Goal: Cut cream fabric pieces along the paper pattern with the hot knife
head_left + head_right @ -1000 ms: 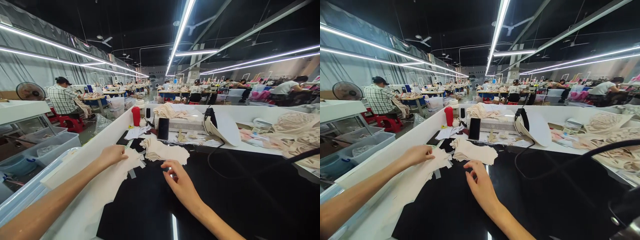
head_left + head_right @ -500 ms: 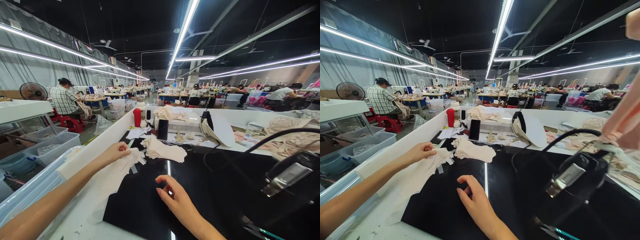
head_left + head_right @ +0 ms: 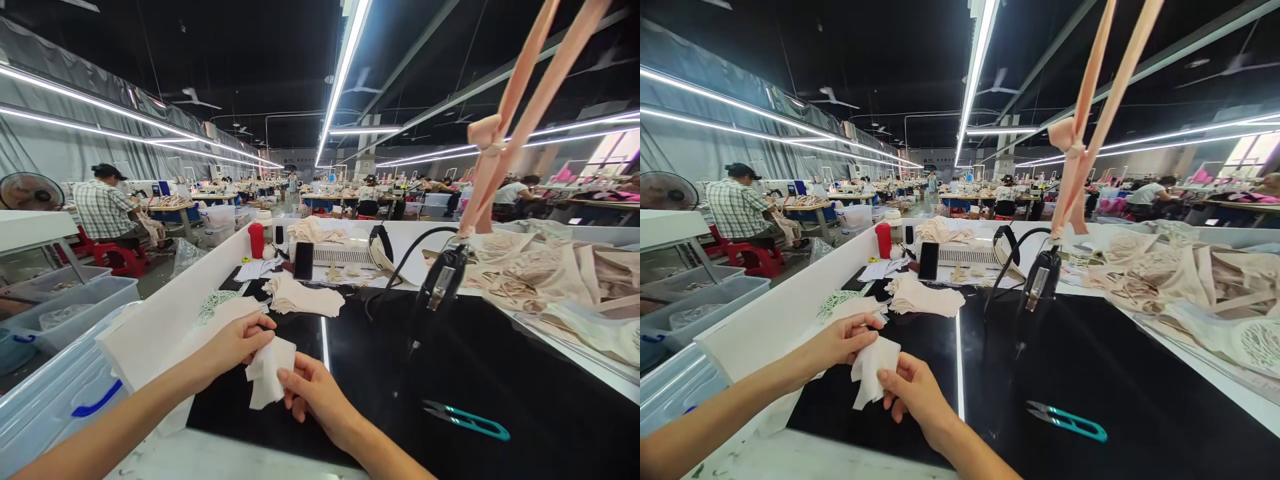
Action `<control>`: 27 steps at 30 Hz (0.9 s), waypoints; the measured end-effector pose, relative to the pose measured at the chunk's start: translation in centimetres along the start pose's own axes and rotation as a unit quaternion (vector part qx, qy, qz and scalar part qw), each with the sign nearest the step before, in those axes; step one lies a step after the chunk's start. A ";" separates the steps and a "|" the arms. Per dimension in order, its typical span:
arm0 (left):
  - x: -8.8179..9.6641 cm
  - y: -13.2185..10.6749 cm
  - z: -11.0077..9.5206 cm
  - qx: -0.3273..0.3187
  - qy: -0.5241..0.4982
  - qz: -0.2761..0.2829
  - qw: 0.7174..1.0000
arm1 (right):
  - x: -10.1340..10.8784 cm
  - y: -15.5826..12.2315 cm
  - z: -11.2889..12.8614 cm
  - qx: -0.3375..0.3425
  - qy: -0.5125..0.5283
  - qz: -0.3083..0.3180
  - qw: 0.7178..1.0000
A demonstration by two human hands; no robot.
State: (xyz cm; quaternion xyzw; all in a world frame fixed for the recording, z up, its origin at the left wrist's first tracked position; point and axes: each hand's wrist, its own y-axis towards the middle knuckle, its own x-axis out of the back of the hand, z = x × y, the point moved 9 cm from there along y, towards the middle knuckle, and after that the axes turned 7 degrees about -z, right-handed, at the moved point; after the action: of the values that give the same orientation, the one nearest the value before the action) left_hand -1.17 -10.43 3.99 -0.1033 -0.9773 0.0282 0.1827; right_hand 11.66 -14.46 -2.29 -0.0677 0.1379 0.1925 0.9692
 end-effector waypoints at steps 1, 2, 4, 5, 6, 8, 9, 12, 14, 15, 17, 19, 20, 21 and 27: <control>0.1 -0.2 0.0 0.000 0.008 -0.011 1.000 | -0.1 0.0 0.0 0.002 0.006 0.004 1.000; 0.2 -0.3 -0.1 0.000 0.017 -0.021 1.000 | -0.1 0.1 -0.1 0.004 0.011 0.006 1.000; 0.4 -0.7 -0.1 -0.001 0.036 -0.038 0.999 | -0.2 0.2 0.0 0.007 0.020 0.010 1.000; 0.5 -0.8 -0.2 0.000 0.045 -0.046 0.998 | -0.2 0.2 0.0 0.008 0.023 0.013 1.000; 0.5 -1.0 -0.2 0.000 0.053 -0.054 0.997 | -0.3 0.3 0.1 0.009 0.026 0.017 0.999; 0.8 -1.2 -0.3 0.000 0.067 -0.069 0.995 | -0.5 0.3 0.2 0.011 0.030 0.024 0.999; 0.9 -1.3 -0.4 0.001 0.074 -0.077 0.994 | -0.6 0.4 0.3 0.012 0.031 0.027 0.999; 1.3 -1.7 -0.6 0.008 0.091 -0.095 0.991 | -0.8 0.4 0.5 0.017 0.035 0.030 0.999; 1.5 -1.9 -0.8 0.015 0.098 -0.101 0.990 | -1.0 0.4 0.6 0.020 0.034 0.031 0.999; 1.5 -2.0 -0.9 0.018 0.101 -0.102 0.989 | -1.1 0.4 0.6 0.022 0.033 0.031 0.999; 1.6 -2.3 -1.2 0.023 0.104 -0.104 0.989 | -1.2 0.3 0.7 0.026 0.029 0.030 0.999; 1.5 -2.7 -1.6 0.026 0.102 -0.106 0.989 | -1.2 0.3 0.8 0.032 0.025 0.026 0.999; 1.5 -2.9 -1.8 0.027 0.100 -0.107 0.989 | -1.3 0.3 0.9 0.034 0.022 0.025 0.999; 1.6 -3.1 -1.9 0.029 0.097 -0.109 0.989 | -1.3 0.3 0.8 0.037 0.018 0.026 0.999; 2.1 -4.2 -2.5 0.030 0.093 -0.132 0.986 | -2.1 0.1 0.6 0.037 -0.021 0.067 0.997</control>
State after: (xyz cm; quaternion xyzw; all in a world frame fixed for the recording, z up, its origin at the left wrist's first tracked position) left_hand -2.99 -14.01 7.44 0.0298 -0.9597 0.0239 0.2784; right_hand 9.86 -15.00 -1.14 -0.0183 0.1290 0.2529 0.9587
